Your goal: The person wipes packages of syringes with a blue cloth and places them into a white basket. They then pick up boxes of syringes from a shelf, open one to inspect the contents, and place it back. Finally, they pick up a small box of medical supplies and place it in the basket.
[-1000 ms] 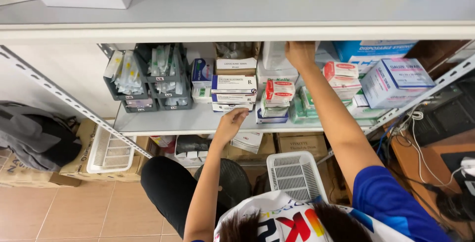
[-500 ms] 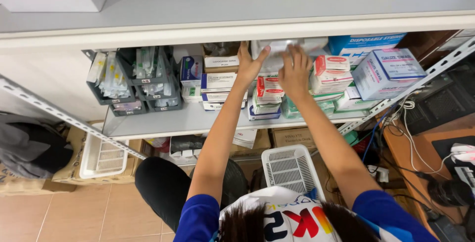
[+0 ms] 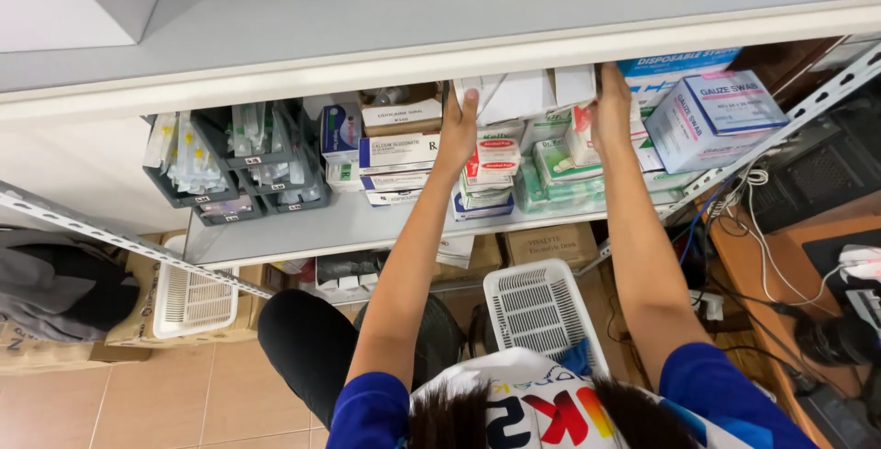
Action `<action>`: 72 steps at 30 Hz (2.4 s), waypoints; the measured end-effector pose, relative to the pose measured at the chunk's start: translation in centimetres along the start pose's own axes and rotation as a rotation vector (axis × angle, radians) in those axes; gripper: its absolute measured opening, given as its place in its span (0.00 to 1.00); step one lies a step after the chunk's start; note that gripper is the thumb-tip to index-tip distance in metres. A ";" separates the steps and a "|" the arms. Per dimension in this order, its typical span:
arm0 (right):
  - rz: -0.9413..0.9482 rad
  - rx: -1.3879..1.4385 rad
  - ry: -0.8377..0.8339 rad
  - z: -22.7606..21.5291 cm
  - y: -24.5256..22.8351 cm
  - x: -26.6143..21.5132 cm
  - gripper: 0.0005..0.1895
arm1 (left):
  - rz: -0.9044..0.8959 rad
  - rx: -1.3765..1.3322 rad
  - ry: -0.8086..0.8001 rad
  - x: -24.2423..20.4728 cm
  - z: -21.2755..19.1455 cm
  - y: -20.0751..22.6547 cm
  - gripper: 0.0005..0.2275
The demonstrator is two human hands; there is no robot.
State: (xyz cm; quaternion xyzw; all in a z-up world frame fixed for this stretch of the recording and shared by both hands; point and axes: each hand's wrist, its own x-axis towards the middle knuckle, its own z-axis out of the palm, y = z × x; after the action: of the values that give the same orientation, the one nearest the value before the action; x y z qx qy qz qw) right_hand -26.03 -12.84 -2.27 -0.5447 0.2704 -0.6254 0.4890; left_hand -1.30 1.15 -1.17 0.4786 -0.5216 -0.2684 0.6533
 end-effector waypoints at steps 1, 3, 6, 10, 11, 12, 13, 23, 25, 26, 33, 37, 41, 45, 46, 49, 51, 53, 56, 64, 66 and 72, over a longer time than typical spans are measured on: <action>0.001 0.005 -0.003 0.0 1.4 0.6 0.27 | 0.001 0.005 0.004 0.0 0.0 -0.6 0.33; 0.162 0.279 -0.098 0.3 3.9 2.7 0.28 | 0.152 0.027 0.059 0.5 0.3 -1.7 0.32; 0.298 0.174 0.081 0.4 4.8 4.5 0.26 | 0.136 0.093 0.145 4.0 0.6 -6.3 0.27; 0.145 -0.071 0.173 -1.5 3.5 3.7 0.23 | -0.081 -0.074 0.214 8.2 0.9 -9.8 0.19; -0.024 -0.228 0.172 -3.0 3.5 4.0 0.23 | 0.003 -0.052 0.255 7.9 1.1 -9.2 0.16; -0.192 -0.383 0.173 -4.4 3.7 4.3 0.24 | 0.087 -0.029 0.294 7.7 1.2 -8.6 0.13; -0.200 -0.386 0.184 -5.3 2.8 4.3 0.24 | 0.094 -0.035 0.283 5.7 2.3 -5.9 0.13; 0.324 0.340 0.366 -9.8 -2.3 9.1 0.36 | 0.155 0.068 0.124 -3.9 13.0 0.6 0.23; 0.348 0.389 0.349 -9.6 -2.0 10.6 0.35 | 0.113 0.129 0.049 -3.9 13.7 0.1 0.24; 0.372 0.355 0.371 -9.3 -2.0 11.3 0.32 | 0.107 0.150 -0.002 -3.6 13.9 -0.2 0.23; 0.410 0.358 0.487 -7.8 -4.5 12.3 0.26 | 0.192 0.301 -0.097 -1.4 16.4 0.8 0.21; 0.365 0.423 0.343 -9.4 -2.1 16.1 0.27 | 0.137 0.298 -0.157 -1.0 17.3 1.4 0.22; 0.328 0.618 0.281 -8.4 -3.2 14.0 0.29 | 0.137 0.273 -0.165 -0.3 17.3 1.1 0.23; 0.265 0.276 0.566 -8.6 -2.9 8.6 0.38 | -0.059 0.156 -0.152 2.8 20.3 -4.0 0.27; 0.257 0.268 0.581 -8.0 -3.6 6.5 0.38 | -0.059 0.145 -0.167 3.1 20.9 -4.3 0.27; 0.185 0.287 0.540 -5.8 -6.3 0.0 0.47 | -0.231 -0.186 -0.189 2.7 21.9 -3.1 0.36; 0.179 0.230 0.446 -3.3 -8.7 -4.5 0.57 | -0.455 -0.239 -0.289 1.7 20.6 0.1 0.48; 0.183 0.265 0.456 -3.1 -7.7 -8.4 0.62 | -0.468 -0.257 -0.330 0.2 19.6 1.3 0.51; 0.175 0.277 0.438 -2.1 -6.3 -15.0 0.69 | -0.497 -0.343 -0.376 -3.1 16.9 1.9 0.56; 0.246 0.315 0.181 -0.1 -2.7 -27.9 0.71 | -0.469 -0.464 -0.309 -12.9 6.2 3.5 0.61; 0.411 0.336 0.107 0.8 -3.5 -30.6 0.69 | -0.387 -0.397 -0.225 -15.4 3.9 1.0 0.56; 0.524 0.414 0.119 -5.7 1.3 -35.4 0.63 | -0.446 -0.425 -0.065 -23.9 -4.3 -3.1 0.48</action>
State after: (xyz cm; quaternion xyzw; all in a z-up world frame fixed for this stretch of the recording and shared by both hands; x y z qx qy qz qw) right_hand -33.57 17.62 -19.62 -0.3082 0.2964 -0.5510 0.7166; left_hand -4.26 21.68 -14.09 0.4252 -0.3565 -0.5233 0.6467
